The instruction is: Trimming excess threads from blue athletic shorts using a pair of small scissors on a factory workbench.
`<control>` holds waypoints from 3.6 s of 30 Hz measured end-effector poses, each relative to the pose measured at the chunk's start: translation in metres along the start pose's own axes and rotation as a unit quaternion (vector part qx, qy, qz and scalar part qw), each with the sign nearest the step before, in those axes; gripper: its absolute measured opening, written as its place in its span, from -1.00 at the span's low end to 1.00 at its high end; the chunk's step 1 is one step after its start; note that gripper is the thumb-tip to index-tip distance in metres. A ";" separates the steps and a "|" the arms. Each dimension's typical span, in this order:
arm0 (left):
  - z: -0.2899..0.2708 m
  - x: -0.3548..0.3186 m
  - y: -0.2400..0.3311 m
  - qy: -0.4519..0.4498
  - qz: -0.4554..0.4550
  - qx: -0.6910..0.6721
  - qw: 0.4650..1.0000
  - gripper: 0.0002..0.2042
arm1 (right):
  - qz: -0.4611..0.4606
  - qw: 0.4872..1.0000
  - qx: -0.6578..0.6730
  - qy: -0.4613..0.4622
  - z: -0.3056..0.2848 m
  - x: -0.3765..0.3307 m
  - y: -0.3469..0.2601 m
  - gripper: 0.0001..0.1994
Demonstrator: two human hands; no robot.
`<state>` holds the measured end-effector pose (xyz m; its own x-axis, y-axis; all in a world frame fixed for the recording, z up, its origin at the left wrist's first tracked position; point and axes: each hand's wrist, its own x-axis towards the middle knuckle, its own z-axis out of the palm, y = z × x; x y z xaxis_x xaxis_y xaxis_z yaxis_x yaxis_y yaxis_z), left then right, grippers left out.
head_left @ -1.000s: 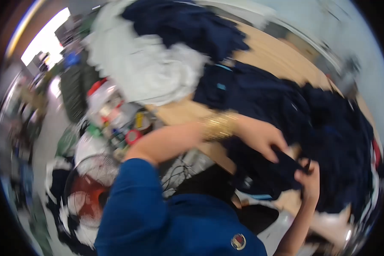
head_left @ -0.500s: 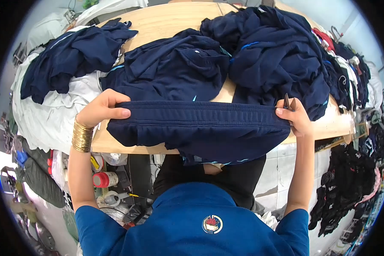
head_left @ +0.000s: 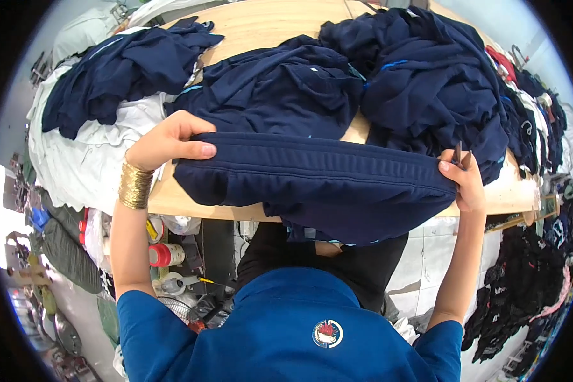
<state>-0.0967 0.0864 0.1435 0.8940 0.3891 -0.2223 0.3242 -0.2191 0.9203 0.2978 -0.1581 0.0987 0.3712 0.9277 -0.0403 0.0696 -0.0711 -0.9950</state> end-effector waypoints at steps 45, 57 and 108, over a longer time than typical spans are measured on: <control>-0.026 -0.018 0.065 -0.012 0.045 0.098 0.994 -0.75 | -0.117 0.991 0.058 0.036 -0.053 0.011 -0.033 -0.88; -0.048 0.022 0.059 0.001 0.074 0.304 0.950 -0.78 | -0.238 0.837 -0.493 -0.001 -0.036 0.085 -0.051 -0.78; 0.083 0.076 -0.184 0.340 -0.124 -0.137 0.922 -0.66 | 0.169 0.959 -0.088 0.211 0.073 0.024 0.157 -0.76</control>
<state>-0.0625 0.0820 -0.0694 0.3721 0.8884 -0.2689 0.3185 0.1499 0.9360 0.2502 -0.1201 -0.0653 0.7389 0.6130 -0.2798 0.0206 -0.4355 -0.8999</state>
